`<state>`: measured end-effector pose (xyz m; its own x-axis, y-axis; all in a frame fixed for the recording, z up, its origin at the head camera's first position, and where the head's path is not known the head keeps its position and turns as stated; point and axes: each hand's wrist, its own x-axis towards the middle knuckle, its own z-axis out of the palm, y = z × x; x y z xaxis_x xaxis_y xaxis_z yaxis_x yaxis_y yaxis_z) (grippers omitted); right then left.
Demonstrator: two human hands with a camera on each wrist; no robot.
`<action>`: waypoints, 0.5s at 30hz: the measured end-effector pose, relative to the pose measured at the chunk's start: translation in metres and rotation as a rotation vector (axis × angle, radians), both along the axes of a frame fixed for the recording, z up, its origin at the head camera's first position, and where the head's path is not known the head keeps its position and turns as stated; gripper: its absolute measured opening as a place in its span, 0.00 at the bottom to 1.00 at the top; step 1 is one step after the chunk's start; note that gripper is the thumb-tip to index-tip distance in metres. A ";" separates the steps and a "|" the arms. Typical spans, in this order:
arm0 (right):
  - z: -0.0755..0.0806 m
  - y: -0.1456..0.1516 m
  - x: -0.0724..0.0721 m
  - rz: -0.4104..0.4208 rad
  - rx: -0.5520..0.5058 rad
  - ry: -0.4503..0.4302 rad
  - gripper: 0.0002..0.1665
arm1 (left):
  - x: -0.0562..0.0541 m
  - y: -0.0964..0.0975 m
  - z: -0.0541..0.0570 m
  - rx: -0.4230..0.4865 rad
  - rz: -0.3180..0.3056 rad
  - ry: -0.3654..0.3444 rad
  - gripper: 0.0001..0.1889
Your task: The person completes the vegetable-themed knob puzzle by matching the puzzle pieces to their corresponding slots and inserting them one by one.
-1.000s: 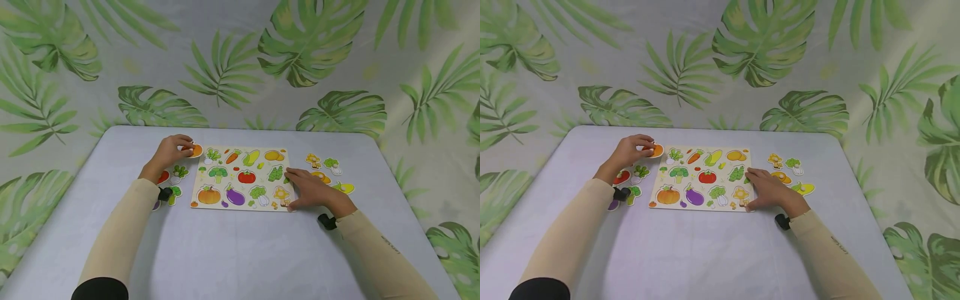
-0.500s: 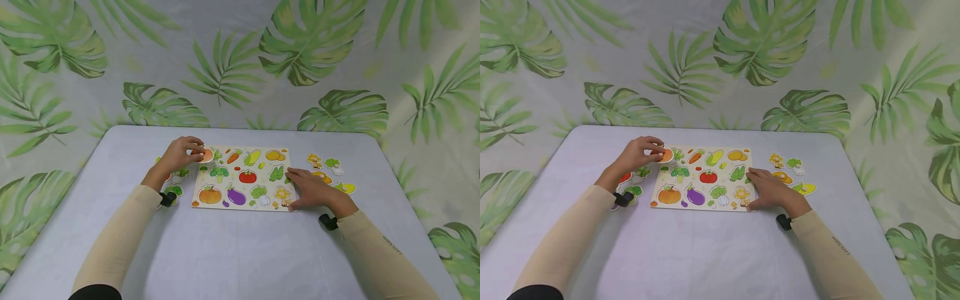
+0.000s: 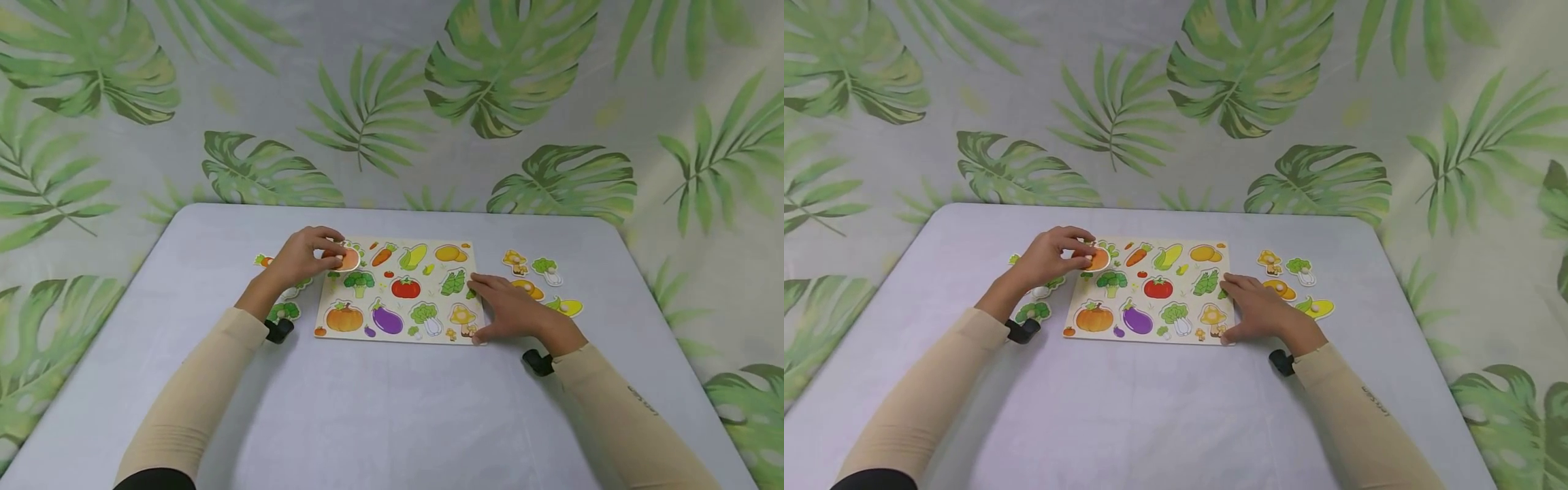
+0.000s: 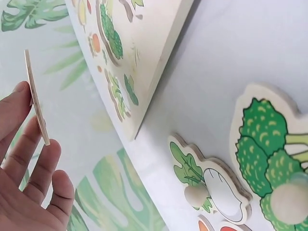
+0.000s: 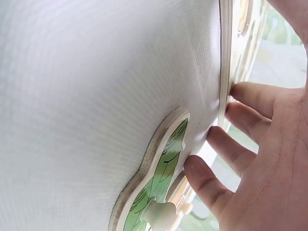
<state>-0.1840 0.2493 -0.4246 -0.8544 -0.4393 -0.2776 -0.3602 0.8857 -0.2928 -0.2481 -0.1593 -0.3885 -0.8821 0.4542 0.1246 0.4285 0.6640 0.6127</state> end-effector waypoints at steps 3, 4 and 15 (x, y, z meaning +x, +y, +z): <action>0.001 0.000 0.001 -0.003 0.001 0.002 0.65 | 0.001 0.002 -0.001 -0.003 -0.008 0.002 0.10; 0.000 0.000 0.001 -0.002 0.001 0.004 0.65 | 0.002 0.002 -0.001 -0.004 -0.009 0.000 0.10; 0.000 -0.002 0.001 -0.003 0.006 0.006 0.66 | 0.010 0.006 0.000 0.011 -0.047 0.013 0.10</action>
<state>-0.1832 0.2477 -0.4247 -0.8573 -0.4354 -0.2747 -0.3598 0.8884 -0.2852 -0.2386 -0.1533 -0.3885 -0.8579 0.4940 0.1410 0.4671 0.6359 0.6143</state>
